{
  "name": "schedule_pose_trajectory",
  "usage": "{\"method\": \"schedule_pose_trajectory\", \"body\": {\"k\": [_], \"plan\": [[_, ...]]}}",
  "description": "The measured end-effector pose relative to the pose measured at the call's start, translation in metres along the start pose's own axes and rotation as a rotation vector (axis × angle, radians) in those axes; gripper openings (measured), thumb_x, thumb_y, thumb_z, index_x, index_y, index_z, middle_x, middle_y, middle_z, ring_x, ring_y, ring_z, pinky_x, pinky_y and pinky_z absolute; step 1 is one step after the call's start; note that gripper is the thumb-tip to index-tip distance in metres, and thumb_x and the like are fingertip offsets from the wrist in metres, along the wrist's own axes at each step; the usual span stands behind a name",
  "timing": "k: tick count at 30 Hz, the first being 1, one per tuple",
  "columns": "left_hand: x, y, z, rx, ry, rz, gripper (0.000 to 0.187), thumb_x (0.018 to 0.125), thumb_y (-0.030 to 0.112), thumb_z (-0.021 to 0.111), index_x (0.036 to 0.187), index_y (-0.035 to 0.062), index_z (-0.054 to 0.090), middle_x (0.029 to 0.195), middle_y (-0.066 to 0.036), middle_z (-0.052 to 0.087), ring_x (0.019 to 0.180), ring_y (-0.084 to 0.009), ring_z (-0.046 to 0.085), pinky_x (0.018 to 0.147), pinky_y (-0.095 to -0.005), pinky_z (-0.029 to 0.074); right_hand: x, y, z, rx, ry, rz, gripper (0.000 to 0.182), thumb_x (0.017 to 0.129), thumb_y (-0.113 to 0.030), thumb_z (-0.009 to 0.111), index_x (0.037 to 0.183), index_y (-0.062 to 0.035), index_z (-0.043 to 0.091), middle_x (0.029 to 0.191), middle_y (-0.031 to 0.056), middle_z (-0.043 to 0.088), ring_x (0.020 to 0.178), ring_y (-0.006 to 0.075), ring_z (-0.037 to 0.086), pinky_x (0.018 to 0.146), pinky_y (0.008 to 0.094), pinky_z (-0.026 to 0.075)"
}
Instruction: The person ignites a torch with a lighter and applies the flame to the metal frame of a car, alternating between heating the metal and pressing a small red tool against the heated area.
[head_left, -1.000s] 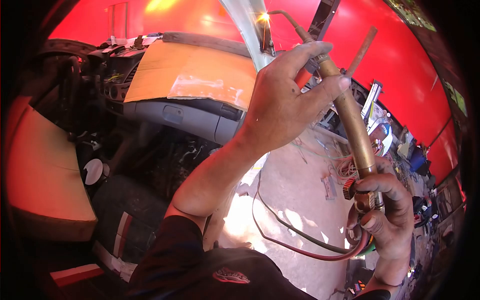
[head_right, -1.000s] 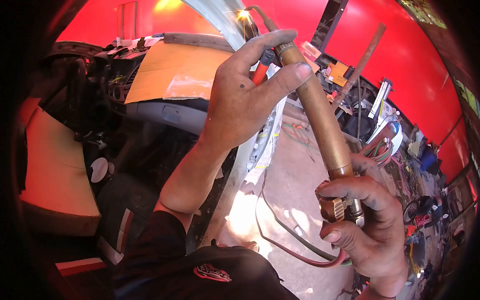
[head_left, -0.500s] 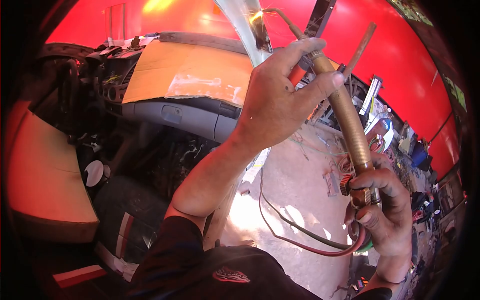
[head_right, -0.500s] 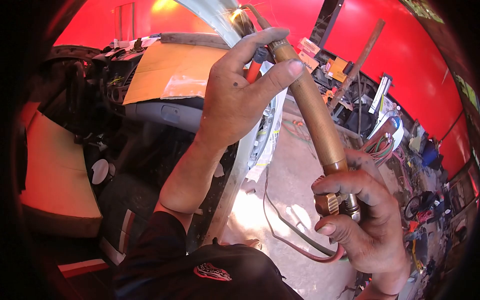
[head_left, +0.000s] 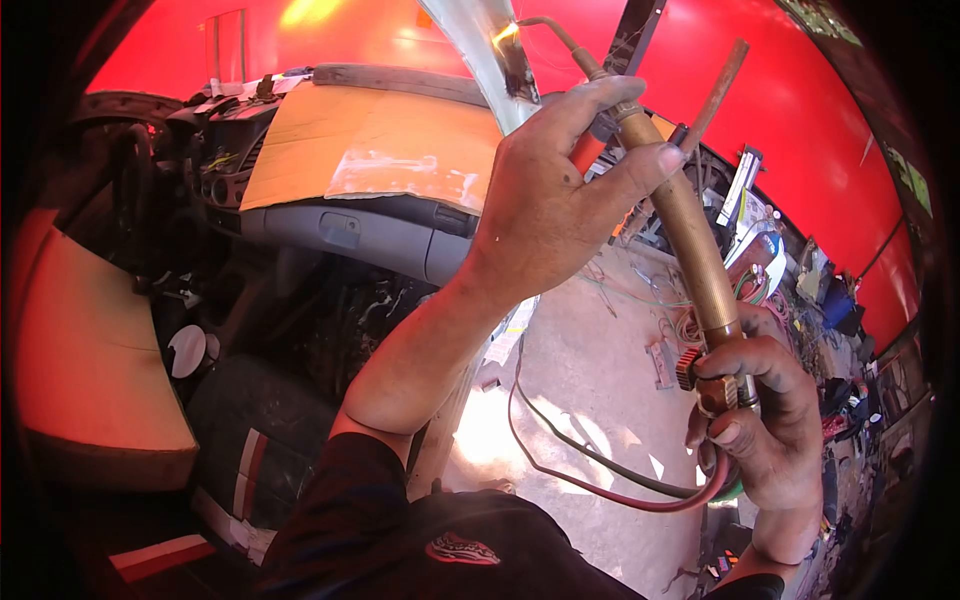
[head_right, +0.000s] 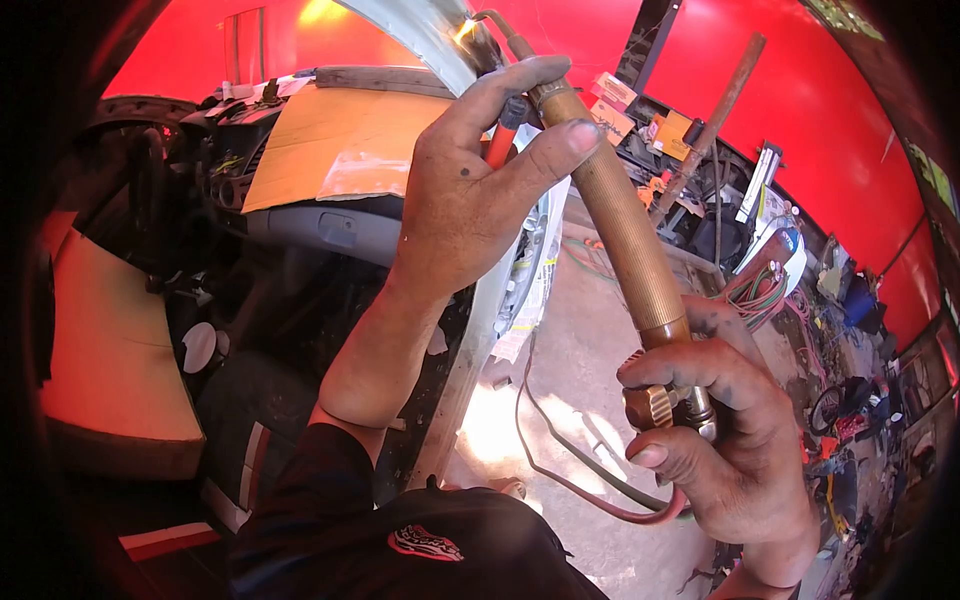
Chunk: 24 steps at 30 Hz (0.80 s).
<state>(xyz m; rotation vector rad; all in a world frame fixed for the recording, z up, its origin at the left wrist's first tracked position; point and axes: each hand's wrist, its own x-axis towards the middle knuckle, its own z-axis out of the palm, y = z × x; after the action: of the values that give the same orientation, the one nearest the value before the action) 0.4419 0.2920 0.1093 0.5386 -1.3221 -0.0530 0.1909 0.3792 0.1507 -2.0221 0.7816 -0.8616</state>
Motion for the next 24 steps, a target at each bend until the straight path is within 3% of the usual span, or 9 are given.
{"method": "schedule_pose_trajectory", "body": {"k": [3,9,12,18,24], "plan": [[0.0,0.001,0.002,-0.005,0.034,0.01,0.058,0.089,0.029,0.085,0.129,-0.0072,0.065,0.111,-0.018,0.071,0.104,-0.0222,0.069,0.093,-0.0351,0.054,0.001,0.002,0.0,0.006,-0.006,-0.008,0.047,0.082,-0.029,0.09,0.116,-0.0027,0.072,0.13,0.0137,0.054,0.091,0.0137,0.064,0.084,0.0297,0.051],[-0.001,-0.002,0.003,-0.064,0.032,-0.008,0.057,0.089,0.028,0.085,0.13,-0.0075,0.064,0.108,-0.016,0.071,0.103,-0.0201,0.068,0.092,-0.0339,0.054,0.001,0.005,-0.001,0.001,-0.018,-0.017,0.046,0.083,-0.028,0.09,0.116,-0.0027,0.072,0.131,0.0141,0.054,0.092,0.0136,0.064,0.084,0.0296,0.052],[-0.002,-0.003,0.0,-0.04,-0.029,-0.03,0.055,0.095,0.028,0.082,0.135,-0.0036,0.063,0.114,-0.011,0.07,0.106,-0.0139,0.066,0.092,-0.028,0.056,0.002,0.007,-0.002,-0.003,-0.028,-0.022,0.044,0.084,-0.026,0.089,0.116,-0.0028,0.072,0.131,0.0141,0.054,0.092,0.0139,0.064,0.085,0.0296,0.052],[-0.004,0.006,0.0,-0.117,-0.047,-0.133,0.055,0.095,0.027,0.082,0.136,-0.0038,0.062,0.115,-0.011,0.07,0.107,-0.0139,0.065,0.092,-0.0282,0.056,0.003,0.01,-0.002,-0.014,-0.029,-0.028,0.042,0.086,-0.027,0.088,0.117,-0.0031,0.072,0.131,0.0139,0.054,0.093,0.0146,0.065,0.085,0.0298,0.052],[-0.004,-0.004,0.001,-0.026,-0.028,-0.037,0.053,0.094,0.025,0.082,0.135,-0.003,0.063,0.114,-0.01,0.07,0.106,-0.0132,0.065,0.093,-0.028,0.054,0.003,0.011,-0.002,-0.017,-0.026,-0.015,0.043,0.086,-0.029,0.088,0.117,-0.0036,0.072,0.129,0.0137,0.055,0.093,0.0144,0.065,0.086,0.0302,0.052]]}}
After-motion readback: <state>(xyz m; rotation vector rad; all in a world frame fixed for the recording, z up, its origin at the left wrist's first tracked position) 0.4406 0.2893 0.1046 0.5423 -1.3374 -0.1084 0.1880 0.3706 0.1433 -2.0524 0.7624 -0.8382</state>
